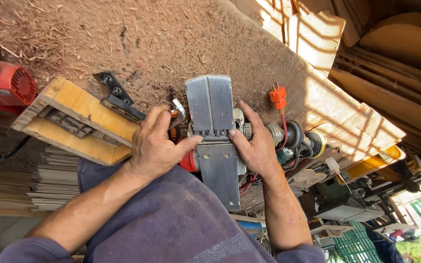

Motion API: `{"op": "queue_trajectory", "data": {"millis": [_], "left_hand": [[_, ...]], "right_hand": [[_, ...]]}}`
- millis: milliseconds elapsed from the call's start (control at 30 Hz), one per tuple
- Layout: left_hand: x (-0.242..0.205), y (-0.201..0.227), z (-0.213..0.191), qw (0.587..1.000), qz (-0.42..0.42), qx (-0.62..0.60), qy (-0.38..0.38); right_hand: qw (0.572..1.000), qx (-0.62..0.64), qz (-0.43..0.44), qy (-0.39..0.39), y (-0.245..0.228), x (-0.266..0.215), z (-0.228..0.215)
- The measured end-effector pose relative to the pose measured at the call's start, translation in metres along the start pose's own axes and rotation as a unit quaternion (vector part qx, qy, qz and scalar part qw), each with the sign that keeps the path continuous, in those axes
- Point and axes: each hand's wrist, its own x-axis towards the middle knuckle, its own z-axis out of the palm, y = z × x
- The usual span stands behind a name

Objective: Repairing and adjusting blades on an electric hand planer at a workbench.

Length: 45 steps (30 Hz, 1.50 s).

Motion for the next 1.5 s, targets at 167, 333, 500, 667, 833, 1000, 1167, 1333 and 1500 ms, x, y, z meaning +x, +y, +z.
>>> {"op": "queue_trajectory", "data": {"millis": [167,333,500,667,833,1000,1167,1333,1500], "left_hand": [[0.011,0.001,0.009,0.972,-0.186,-0.069,-0.122],[0.020,0.013,-0.005,0.940,-0.252,-0.164,-0.163],[0.022,0.023,-0.005,0.922,-0.258,-0.244,-0.155],[0.028,0.034,0.004,0.909,-0.298,-0.247,-0.157],[0.031,0.034,0.010,0.906,-0.314,-0.244,-0.147],[0.030,0.035,0.013,0.913,-0.300,-0.247,-0.122],[0.023,0.034,0.018,0.914,-0.304,-0.247,-0.107],[0.017,0.030,0.021,0.928,-0.292,-0.208,-0.098],[0.026,0.042,0.018,0.912,-0.328,-0.223,-0.102]], "right_hand": [[1.000,0.010,0.004,0.003,0.001,-0.002,0.000],[1.000,0.000,0.015,-0.026,-0.001,-0.003,-0.003],[0.999,0.002,0.022,-0.040,-0.006,-0.002,-0.005],[0.999,0.004,0.023,-0.049,-0.005,-0.002,-0.005],[0.993,0.088,-0.029,-0.069,0.010,0.000,-0.007],[0.993,0.096,-0.048,-0.042,0.026,-0.003,0.002],[0.993,0.107,-0.056,-0.003,0.029,-0.006,0.006],[0.992,0.102,-0.068,0.029,0.032,-0.008,0.010],[0.991,0.107,-0.072,0.045,0.034,-0.008,0.014]]}}
